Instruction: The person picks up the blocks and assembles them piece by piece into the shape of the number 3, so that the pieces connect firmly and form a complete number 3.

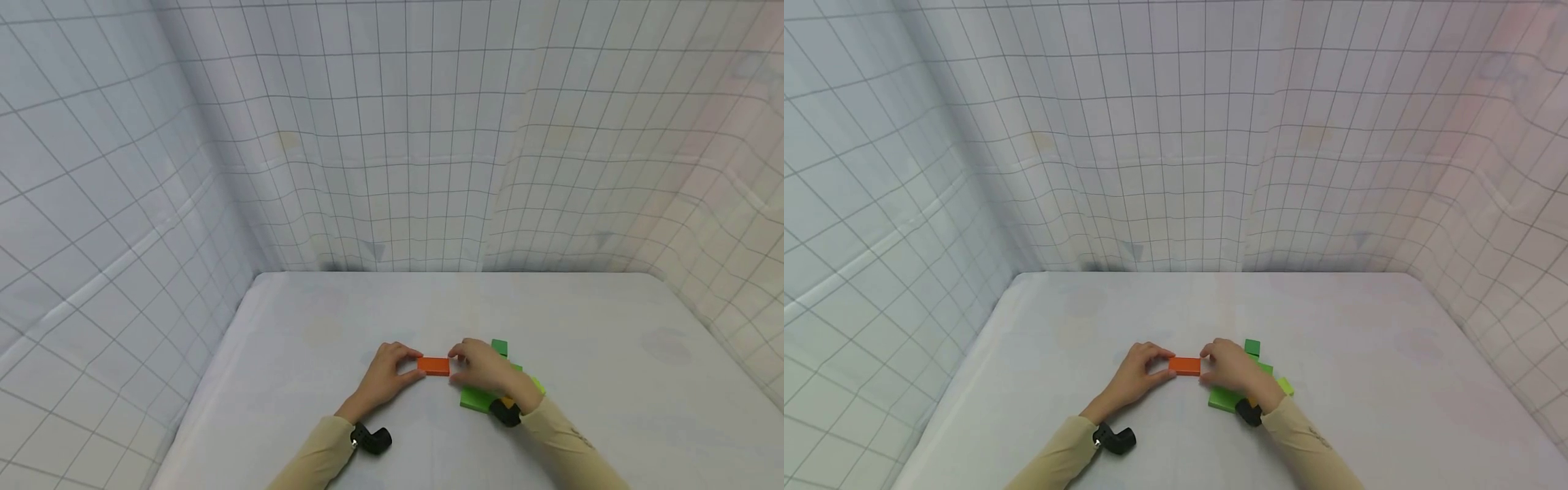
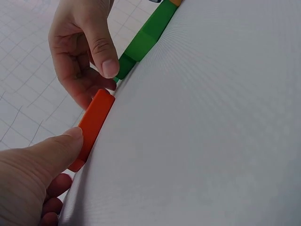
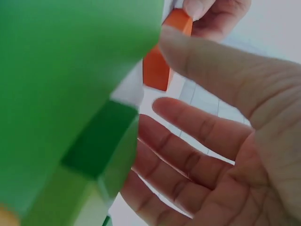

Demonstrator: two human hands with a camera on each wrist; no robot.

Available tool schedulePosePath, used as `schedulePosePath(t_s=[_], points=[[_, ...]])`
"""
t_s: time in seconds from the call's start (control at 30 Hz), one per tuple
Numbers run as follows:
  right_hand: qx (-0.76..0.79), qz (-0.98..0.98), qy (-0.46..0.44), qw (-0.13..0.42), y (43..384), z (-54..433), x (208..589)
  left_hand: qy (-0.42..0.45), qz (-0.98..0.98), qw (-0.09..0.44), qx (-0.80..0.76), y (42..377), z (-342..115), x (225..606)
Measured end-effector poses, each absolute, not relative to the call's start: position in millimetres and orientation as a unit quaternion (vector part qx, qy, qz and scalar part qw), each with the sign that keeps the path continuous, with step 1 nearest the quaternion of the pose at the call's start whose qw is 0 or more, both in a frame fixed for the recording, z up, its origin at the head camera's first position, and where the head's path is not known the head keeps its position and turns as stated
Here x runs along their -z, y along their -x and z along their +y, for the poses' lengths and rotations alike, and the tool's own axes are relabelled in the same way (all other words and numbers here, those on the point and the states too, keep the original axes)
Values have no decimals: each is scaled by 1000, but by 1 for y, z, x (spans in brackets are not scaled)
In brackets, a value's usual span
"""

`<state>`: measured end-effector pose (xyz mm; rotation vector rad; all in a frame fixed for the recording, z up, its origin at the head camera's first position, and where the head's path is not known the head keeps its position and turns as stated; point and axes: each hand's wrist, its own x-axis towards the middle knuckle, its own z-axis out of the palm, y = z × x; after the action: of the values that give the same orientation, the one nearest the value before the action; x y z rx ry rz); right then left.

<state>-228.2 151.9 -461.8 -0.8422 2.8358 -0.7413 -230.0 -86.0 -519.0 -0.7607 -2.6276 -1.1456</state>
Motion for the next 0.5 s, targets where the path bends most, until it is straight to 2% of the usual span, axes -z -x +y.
schedulePosePath(t_s=[0.3, 0.5], points=[[263, 921, 272, 93, 228, 172, 456, 250, -883, 91, 386, 229, -86, 520], [257, 923, 269, 101, 222, 177, 458, 254, -884, 96, 381, 229, -86, 519]])
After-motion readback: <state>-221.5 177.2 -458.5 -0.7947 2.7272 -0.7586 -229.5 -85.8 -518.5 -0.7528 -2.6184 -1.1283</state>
